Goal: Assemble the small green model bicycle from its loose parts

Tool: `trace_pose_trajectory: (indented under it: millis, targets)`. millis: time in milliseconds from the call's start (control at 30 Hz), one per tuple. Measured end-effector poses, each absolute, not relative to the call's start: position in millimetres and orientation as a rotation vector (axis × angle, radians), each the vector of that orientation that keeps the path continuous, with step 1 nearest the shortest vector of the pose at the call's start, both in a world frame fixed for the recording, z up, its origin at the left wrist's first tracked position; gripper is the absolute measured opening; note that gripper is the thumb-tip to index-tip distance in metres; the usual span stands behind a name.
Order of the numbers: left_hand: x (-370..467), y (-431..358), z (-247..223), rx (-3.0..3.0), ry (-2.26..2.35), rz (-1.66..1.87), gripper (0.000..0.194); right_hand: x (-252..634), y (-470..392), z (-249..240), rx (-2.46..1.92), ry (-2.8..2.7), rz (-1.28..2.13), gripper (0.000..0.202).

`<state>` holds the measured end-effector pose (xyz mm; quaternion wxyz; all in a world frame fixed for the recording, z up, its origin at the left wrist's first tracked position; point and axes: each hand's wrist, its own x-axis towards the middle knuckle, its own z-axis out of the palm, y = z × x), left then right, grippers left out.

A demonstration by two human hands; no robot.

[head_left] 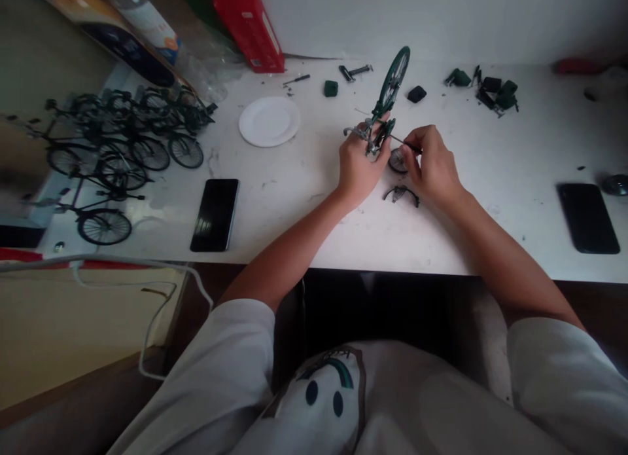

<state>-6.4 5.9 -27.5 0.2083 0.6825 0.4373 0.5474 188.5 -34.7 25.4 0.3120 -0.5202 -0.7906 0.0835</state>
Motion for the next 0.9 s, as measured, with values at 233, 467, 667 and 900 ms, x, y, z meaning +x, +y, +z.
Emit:
trace_pose_trajectory:
  millis: [233,467,667,900]
  targets:
    - [-10.0,1.7,-20.7,1.913,1.193,1.518,0.034,189.6,-31.1,18.4,-1.335,-2.021,0.303,0.062]
    - [-7.9,-2.3,-19.5,1.921,1.159,1.528,0.038,179.2,-33.3,12.8,-1.363,-1.898,0.435,0.075]
    - [-6.2,-2.8,-21.3,1.967,1.132,1.578,0.040,167.7,-31.1,19.2,-1.228,-1.644,1.002,0.079]
    - [-13.8,2.5,-13.1,2.081,1.068,1.551,0.037,175.7,-25.5,31.1,-1.177,-1.540,1.145,0.085]
